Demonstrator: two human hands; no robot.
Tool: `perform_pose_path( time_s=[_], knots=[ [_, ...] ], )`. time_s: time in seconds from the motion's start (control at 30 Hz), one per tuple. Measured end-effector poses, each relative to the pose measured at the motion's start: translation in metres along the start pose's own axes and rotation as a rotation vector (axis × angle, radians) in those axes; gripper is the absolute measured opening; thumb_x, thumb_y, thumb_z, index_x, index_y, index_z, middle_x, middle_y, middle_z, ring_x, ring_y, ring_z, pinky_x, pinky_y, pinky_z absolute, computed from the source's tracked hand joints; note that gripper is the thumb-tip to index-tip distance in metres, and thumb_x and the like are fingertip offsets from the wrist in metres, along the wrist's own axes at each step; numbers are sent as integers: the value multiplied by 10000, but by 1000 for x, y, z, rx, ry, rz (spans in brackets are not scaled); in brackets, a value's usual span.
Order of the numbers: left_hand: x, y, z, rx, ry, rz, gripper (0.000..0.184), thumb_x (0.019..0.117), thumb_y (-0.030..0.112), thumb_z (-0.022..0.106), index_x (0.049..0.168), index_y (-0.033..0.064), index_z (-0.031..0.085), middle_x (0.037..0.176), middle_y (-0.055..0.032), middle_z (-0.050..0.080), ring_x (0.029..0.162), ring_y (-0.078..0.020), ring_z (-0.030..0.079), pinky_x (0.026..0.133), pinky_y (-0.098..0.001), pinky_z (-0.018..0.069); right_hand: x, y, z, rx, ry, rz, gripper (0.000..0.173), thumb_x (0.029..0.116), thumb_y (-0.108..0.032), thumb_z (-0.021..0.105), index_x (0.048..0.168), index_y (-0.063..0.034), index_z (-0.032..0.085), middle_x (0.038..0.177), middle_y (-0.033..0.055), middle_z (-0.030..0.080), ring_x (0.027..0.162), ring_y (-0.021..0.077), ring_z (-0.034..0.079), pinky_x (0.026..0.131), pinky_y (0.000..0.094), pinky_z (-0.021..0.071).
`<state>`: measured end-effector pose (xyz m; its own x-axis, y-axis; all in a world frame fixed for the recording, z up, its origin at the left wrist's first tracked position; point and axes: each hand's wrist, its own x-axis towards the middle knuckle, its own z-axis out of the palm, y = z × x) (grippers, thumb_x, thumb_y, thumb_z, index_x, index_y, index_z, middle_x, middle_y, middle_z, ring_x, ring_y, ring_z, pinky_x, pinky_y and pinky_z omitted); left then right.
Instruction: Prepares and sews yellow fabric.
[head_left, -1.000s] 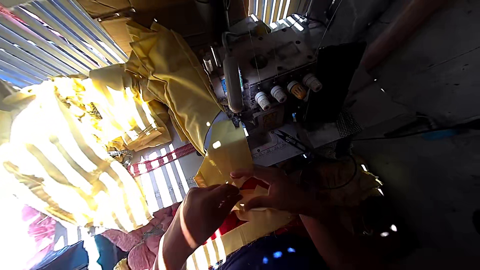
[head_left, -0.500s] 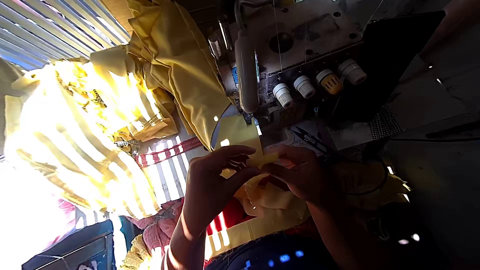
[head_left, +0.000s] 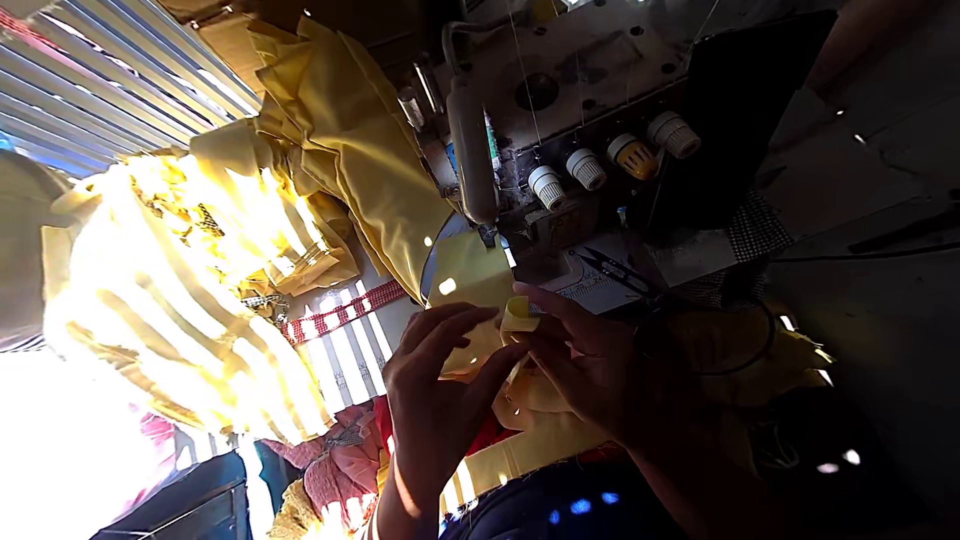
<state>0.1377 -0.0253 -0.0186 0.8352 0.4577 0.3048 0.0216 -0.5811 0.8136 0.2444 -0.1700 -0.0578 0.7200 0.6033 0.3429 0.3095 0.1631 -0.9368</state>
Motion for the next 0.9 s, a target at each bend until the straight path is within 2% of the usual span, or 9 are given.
perform_pose_path(
  time_s=[0.07,0.13,0.2,0.27,0.4,0.5,0.57,0.73,0.9],
  knots=[
    [1,-9,-5,23,-88,-21,374,862,402,812,1135,148,774,1112,5,684,1006,-68,658,834,-239,580,0,-5,-3,97,-84,55,496,984,-80,663,1450,-1,513,1044,48,767,943,76,737,861,234,621],
    [4,-15,-4,-27,-84,-10,139,873,275,803,902,140,803,982,34,715,917,-33,668,803,-211,578,1,-4,0,178,-144,120,573,973,-69,658,1500,-40,436,1031,49,748,942,97,726,869,251,613],
    [8,-18,-2,-46,-18,-25,92,873,204,800,808,141,789,934,43,714,866,-47,677,761,-221,597,0,5,6,226,-205,185,675,948,-110,682,1538,-48,360,1119,77,711,1033,142,696,924,299,591],
    [15,-19,0,-69,44,-66,110,866,190,812,780,135,773,926,36,707,847,-75,682,726,-242,608,-4,15,18,202,-172,248,718,885,-220,802,1482,-40,446,1146,70,702,1076,127,678,968,293,572],
    [30,-21,-3,-49,85,-109,121,878,214,806,798,137,757,962,30,700,842,-75,677,692,-236,597,-15,26,33,118,6,253,336,910,-156,756,1173,26,656,1022,56,746,942,64,719,849,221,606],
    [39,-19,-10,-122,40,-161,59,898,166,791,915,110,792,1002,5,753,847,-100,722,732,-265,629,-15,23,24,193,-21,284,253,933,-94,726,1150,26,678,979,48,760,897,83,736,814,238,628],
    [43,-18,-12,-234,-2,-202,113,883,88,793,994,71,785,920,-23,774,794,-106,738,730,-272,635,-15,22,15,271,-92,318,240,956,-84,702,1161,35,662,973,54,768,889,108,750,817,254,637],
    [52,-21,-10,-260,-37,-289,69,868,84,807,920,58,769,768,-18,757,648,-94,719,642,-265,632,-12,24,3,333,-213,413,258,986,-87,664,1212,26,609,998,54,776,905,110,757,827,237,628],
    [57,-22,-6,-175,-67,-287,66,929,133,757,935,72,780,776,-10,760,660,-84,722,640,-254,630,-11,30,3,298,-135,457,203,928,-116,750,1074,17,705,945,63,781,866,116,759,804,235,634]
  ],
)
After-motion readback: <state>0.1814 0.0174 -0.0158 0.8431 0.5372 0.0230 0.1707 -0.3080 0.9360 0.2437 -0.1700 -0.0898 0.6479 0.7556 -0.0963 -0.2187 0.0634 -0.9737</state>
